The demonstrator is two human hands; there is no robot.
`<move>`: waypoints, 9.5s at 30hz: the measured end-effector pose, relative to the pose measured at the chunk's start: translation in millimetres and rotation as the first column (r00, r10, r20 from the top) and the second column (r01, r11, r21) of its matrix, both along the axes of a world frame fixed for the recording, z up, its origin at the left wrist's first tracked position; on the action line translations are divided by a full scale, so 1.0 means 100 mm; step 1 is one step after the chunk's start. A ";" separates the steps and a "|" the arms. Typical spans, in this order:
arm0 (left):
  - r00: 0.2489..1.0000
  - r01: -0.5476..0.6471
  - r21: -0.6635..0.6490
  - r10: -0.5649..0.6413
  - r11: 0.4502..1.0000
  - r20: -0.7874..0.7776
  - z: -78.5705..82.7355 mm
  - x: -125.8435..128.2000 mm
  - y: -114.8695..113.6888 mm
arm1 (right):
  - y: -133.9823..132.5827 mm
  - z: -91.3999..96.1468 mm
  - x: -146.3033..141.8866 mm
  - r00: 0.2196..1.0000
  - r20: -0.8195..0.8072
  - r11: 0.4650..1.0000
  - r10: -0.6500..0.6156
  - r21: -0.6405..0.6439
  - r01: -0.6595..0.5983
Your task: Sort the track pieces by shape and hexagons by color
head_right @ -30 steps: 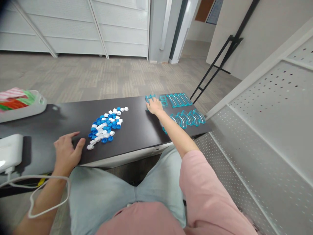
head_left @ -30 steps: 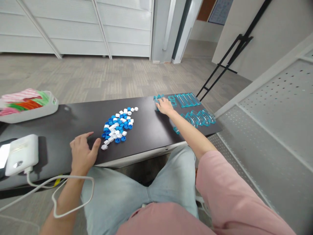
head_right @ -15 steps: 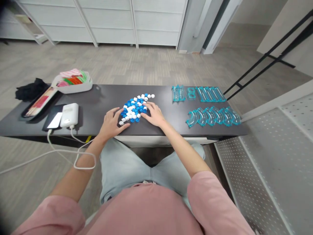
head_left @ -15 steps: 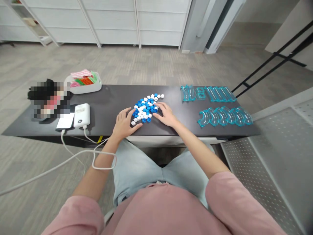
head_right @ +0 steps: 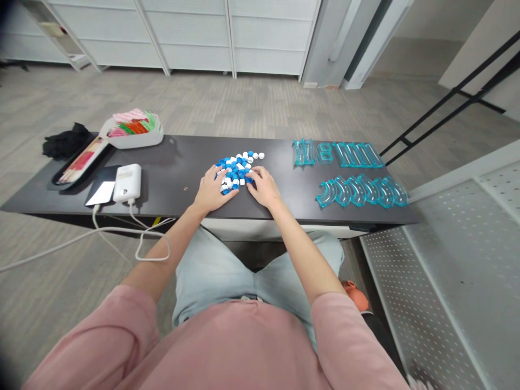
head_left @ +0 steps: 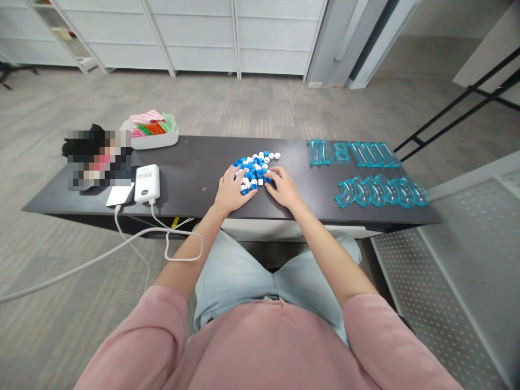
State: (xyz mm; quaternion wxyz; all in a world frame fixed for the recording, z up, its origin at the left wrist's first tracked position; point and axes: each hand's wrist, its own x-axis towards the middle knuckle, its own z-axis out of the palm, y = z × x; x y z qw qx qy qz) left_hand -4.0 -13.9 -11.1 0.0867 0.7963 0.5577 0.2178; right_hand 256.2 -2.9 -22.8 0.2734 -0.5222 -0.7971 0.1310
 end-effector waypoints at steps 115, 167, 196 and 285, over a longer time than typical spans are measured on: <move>0.974 0.019 0.010 -0.021 1.000 0.226 -0.05 0.47 -0.45 | -0.48 0.00 0.20 0.871 -0.479 0.974 0.111 -0.121 -0.190; 0.921 -0.266 0.075 0.231 0.961 0.313 0.24 -0.15 -0.36 | -0.77 0.05 0.18 0.994 0.092 0.985 0.063 0.153 -0.077; 0.952 -0.250 -0.035 0.252 0.968 0.173 0.15 -0.43 -0.31 | -0.74 0.16 -0.37 0.993 -0.114 1.000 0.009 0.020 -0.007; 0.958 -0.232 0.034 0.222 0.972 0.179 0.05 -0.45 -0.26 | 0.11 -0.01 -0.30 0.989 -0.110 0.990 -0.096 0.096 0.107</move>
